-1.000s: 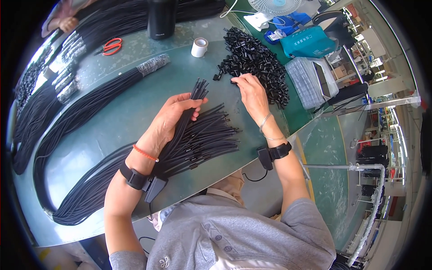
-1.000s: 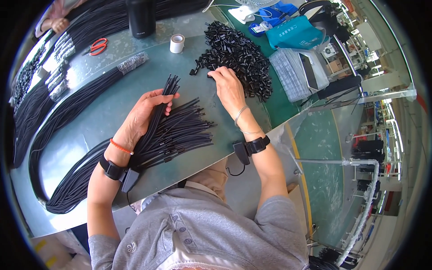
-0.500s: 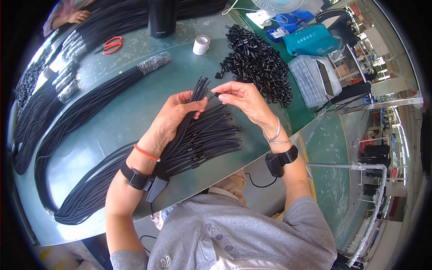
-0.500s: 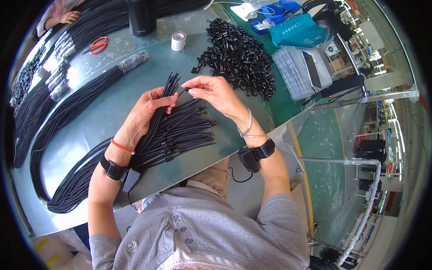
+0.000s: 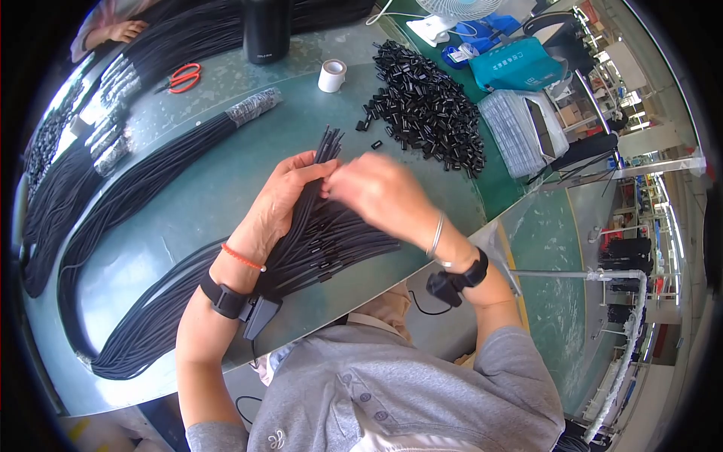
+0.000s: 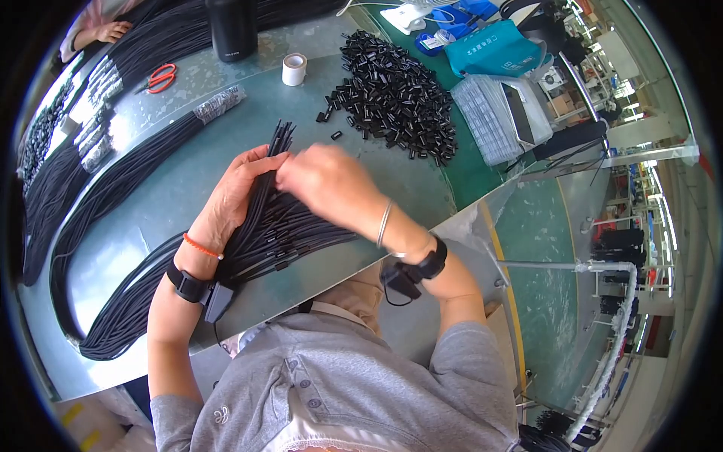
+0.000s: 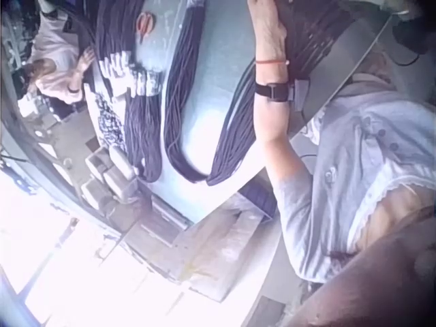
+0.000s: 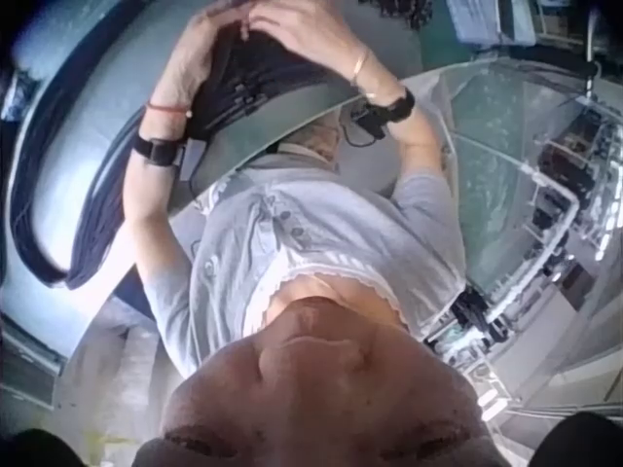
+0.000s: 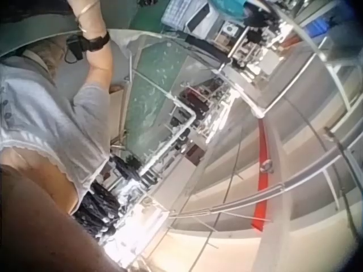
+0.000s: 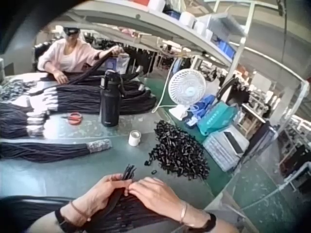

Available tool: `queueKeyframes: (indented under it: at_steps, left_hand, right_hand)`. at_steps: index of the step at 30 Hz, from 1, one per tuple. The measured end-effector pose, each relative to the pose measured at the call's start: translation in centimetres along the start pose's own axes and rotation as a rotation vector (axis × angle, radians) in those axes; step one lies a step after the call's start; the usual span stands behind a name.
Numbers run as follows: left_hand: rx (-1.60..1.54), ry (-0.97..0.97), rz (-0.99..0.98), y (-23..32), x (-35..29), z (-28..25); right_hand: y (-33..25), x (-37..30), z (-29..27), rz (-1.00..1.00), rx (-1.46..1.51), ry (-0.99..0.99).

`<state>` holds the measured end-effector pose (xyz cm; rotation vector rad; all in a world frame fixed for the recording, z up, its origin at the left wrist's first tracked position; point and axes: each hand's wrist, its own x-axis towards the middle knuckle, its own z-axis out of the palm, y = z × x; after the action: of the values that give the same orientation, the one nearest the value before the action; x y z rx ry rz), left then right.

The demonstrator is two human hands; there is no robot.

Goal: The person attaches small black plastic caps to the ends of black cords by hand, picking up a cap from a pile and sliding it onto a cord end. They repeat this process for several cords before moving the bundle aside and pulling a new bundle toward the workspace.

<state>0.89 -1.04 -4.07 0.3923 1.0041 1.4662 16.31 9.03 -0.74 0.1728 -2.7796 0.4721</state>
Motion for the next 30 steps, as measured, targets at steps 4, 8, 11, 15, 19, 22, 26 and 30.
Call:
queueKeyframes:
  at_steps: [4, 8, 11, 15, 19, 22, 26, 30]
  left_hand:
    - [0.002, 0.023, 0.011, 0.3, -0.3, 0.0]
    - [0.013, 0.013, 0.014, 0.2, -0.1, 0.3]
    - [0.057, -0.001, 0.031, -0.1, 0.1, 0.1]
    - [0.075, 0.0, 0.051, -0.2, 0.0, -0.2]
    - [0.101, 0.007, 0.046, -0.3, 0.2, -0.4]
    - [0.111, 0.031, 0.07, -0.4, 0.2, -0.7]
    - [0.009, 0.067, 0.063, -0.4, -0.1, 0.2]
    - [-0.056, 0.09, 0.073, 0.0, -0.5, 0.7]
  right_hand:
    - [5.5, -1.1, -0.3, 0.219, -0.325, 0.144]
    - [6.9, -2.1, 0.1, 0.339, -0.159, 0.134]
    - [6.0, -1.2, -0.3, 0.645, 0.444, 0.225]
    - [4.6, 0.1, -1.2, 0.828, 1.221, 0.309]
    - [4.3, 0.1, -0.7, 0.804, 1.327, 0.252]
    - [4.8, 0.1, -0.1, 0.738, 1.284, 0.201]
    - [2.0, 0.4, -0.2, 0.255, 0.093, 0.074]
    - [-0.2, 0.8, 0.5, 0.086, 0.284, -0.061]
